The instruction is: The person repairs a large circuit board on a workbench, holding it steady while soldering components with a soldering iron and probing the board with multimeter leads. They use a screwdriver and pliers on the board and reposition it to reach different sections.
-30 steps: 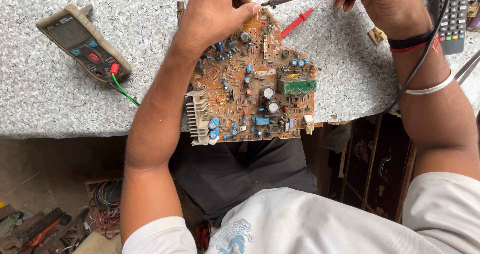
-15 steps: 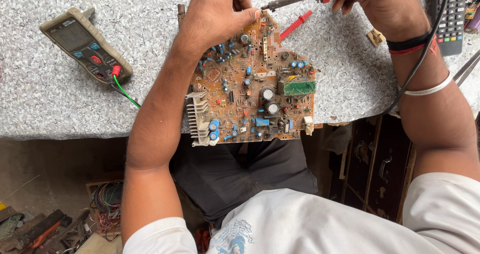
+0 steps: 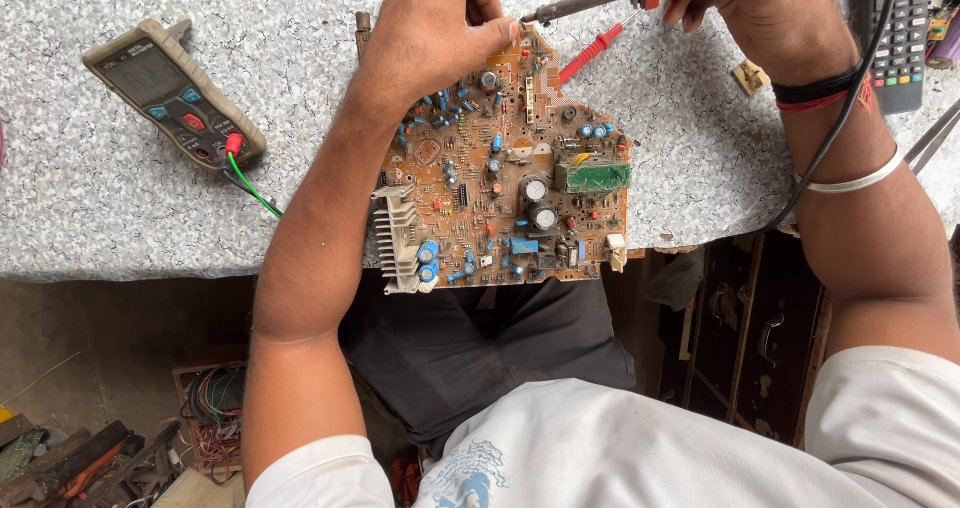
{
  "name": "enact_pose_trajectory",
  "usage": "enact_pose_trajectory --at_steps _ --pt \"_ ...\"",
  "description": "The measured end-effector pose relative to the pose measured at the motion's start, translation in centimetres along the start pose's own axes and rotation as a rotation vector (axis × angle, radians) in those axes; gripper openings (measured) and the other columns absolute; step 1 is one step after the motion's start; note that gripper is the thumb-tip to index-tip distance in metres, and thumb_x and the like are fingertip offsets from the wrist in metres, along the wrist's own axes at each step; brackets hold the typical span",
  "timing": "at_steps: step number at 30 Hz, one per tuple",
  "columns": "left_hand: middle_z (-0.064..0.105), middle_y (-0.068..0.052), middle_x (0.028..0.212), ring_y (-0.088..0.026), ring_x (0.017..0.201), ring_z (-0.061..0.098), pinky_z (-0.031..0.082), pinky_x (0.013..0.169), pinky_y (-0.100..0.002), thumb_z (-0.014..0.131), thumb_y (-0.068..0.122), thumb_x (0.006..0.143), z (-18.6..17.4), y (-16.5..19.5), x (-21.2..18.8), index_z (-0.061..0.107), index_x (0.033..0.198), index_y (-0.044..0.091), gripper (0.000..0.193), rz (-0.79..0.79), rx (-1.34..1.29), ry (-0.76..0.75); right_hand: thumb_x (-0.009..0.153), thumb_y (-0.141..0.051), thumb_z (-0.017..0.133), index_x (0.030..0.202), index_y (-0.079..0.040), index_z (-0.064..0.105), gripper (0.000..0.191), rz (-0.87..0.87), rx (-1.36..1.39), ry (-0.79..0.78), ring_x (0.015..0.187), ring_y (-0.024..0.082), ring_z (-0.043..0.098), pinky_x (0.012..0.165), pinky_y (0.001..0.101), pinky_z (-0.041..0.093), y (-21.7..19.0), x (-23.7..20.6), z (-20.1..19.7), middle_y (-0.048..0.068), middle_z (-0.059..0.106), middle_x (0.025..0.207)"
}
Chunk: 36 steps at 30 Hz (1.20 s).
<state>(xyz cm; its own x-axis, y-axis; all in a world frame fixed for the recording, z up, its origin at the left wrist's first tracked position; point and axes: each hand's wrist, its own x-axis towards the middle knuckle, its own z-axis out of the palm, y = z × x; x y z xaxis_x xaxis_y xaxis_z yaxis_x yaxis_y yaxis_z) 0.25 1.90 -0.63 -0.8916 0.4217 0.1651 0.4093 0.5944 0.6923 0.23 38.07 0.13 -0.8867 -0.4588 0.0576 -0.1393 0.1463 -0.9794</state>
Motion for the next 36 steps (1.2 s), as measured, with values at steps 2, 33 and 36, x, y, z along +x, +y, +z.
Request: enact_pose_trajectory --at_steps 2,33,36 --pt "0.075 -0.008 0.081 -0.017 0.076 0.075 0.061 0.068 -0.034 0.087 0.026 0.090 0.0 0.1 0.0 0.073 0.086 0.006 0.025 0.015 -0.004 0.009 0.123 -0.021 0.056 0.119 0.003 0.063 0.025 0.002 0.071 -0.012 0.098 0.023 0.073 0.083 0.0302 0.060 0.2 0.0 -0.1 0.014 0.071 0.114" --pt "0.074 -0.007 0.078 -0.017 0.072 0.074 0.060 0.068 -0.036 0.082 0.021 0.089 -0.1 -0.2 0.4 0.074 0.084 0.007 0.017 -0.044 0.011 -0.003 0.120 -0.018 0.054 0.120 0.003 0.068 0.026 -0.001 -0.037 0.021 0.092 0.020 0.073 0.077 0.0272 0.059 -1.3 0.0 0.4 0.013 0.073 0.108" --pt "0.073 -0.008 0.076 -0.020 0.069 0.072 0.058 0.066 -0.039 0.081 0.028 0.092 0.0 -0.1 0.5 0.074 0.082 0.006 0.026 -0.054 0.048 0.005 0.118 -0.017 0.053 0.117 0.002 0.068 0.025 0.022 -0.007 0.033 0.091 0.018 0.072 0.076 0.0265 0.056 -1.2 0.3 0.0 0.011 0.073 0.106"
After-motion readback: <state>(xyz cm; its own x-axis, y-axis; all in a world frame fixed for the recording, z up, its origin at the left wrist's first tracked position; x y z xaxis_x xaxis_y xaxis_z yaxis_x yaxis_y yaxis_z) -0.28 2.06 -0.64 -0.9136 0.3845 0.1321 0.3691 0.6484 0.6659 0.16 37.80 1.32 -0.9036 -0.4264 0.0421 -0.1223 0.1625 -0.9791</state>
